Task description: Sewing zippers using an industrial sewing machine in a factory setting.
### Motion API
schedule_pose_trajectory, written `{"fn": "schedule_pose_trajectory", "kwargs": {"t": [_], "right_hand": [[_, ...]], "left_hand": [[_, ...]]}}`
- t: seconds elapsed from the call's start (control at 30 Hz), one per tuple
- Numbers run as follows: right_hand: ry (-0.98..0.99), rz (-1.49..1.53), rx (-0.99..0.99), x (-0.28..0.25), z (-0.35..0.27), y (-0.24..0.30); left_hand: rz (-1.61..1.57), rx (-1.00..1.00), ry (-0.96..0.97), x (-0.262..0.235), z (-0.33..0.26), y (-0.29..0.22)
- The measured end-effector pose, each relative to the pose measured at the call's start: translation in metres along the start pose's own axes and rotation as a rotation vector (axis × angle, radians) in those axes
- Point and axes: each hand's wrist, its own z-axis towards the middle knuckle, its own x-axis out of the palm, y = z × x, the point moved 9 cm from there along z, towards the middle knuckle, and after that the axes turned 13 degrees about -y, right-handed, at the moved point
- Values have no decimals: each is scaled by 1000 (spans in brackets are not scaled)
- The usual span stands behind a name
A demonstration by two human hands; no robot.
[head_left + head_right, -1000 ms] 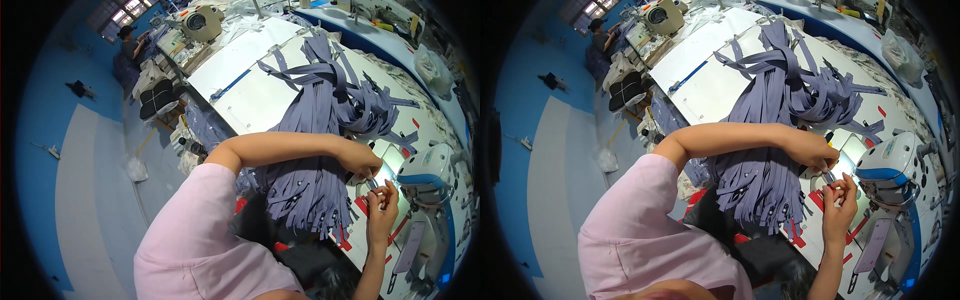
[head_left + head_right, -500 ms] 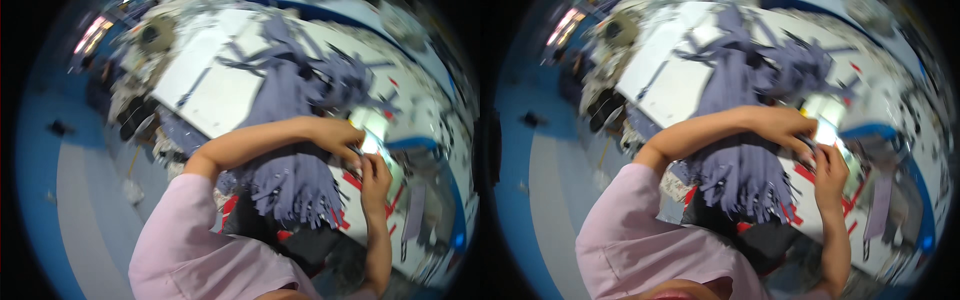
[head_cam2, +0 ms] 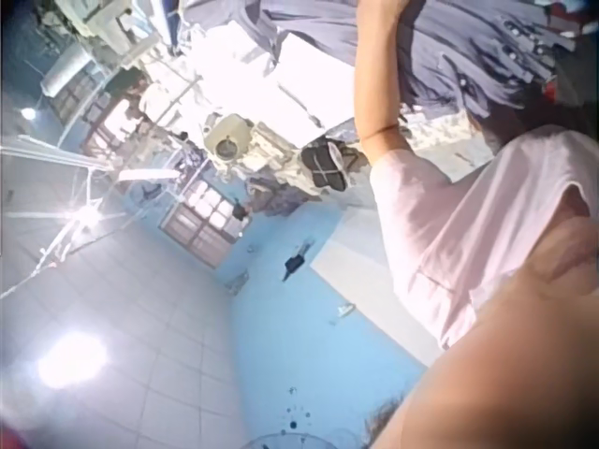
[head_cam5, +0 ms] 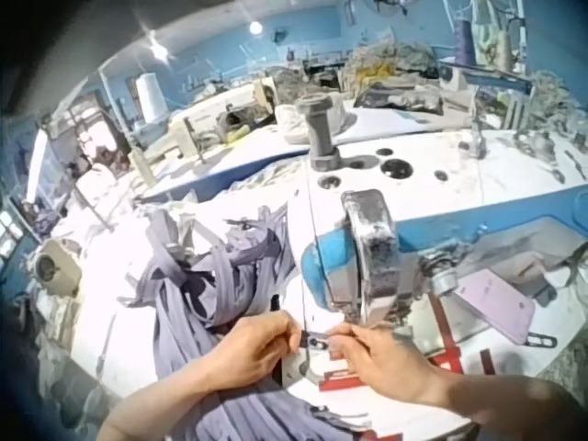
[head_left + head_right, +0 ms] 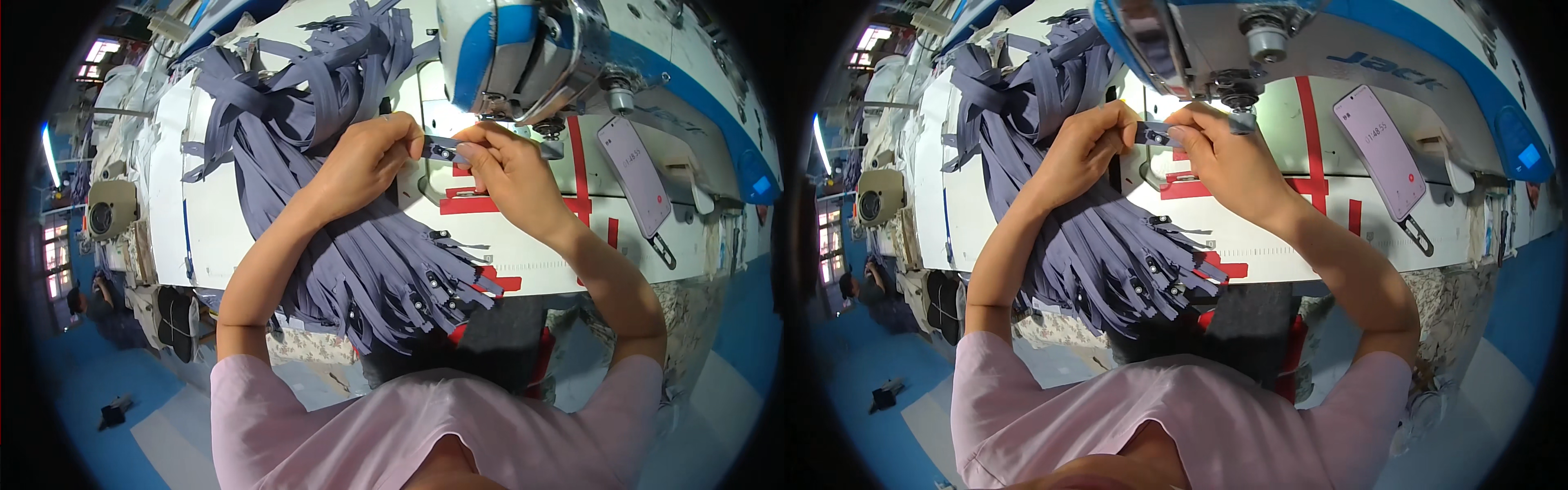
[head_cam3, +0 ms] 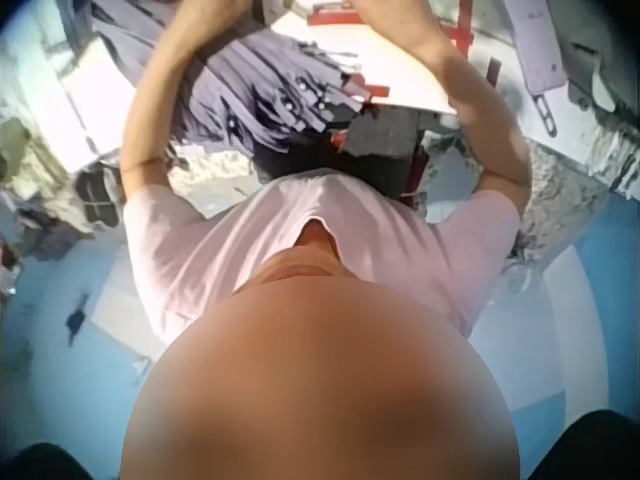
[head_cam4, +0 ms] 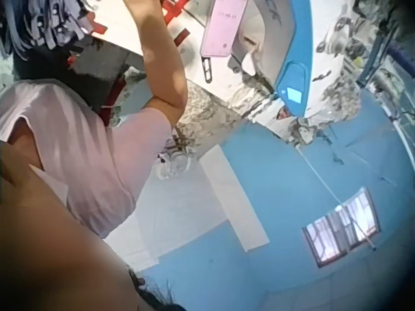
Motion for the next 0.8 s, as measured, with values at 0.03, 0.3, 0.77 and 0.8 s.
{"fn": "schedule_pose_trajectory", "kwargs": {"t": [0.03, 0.3, 0.77, 0.8], "right_hand": [[-5, -1, 3, 0, 0, 0], [62, 125, 43, 12, -6, 6], [46, -70, -88, 4, -2, 0], [9, -130, -150, -1, -2, 1]], "left_hand": [[80, 74, -40, -2, 0, -1], [457, 474, -232, 0, -7, -37], [504, 455, -258, 8, -3, -32], [529, 451, -246, 11, -1, -32]]}}
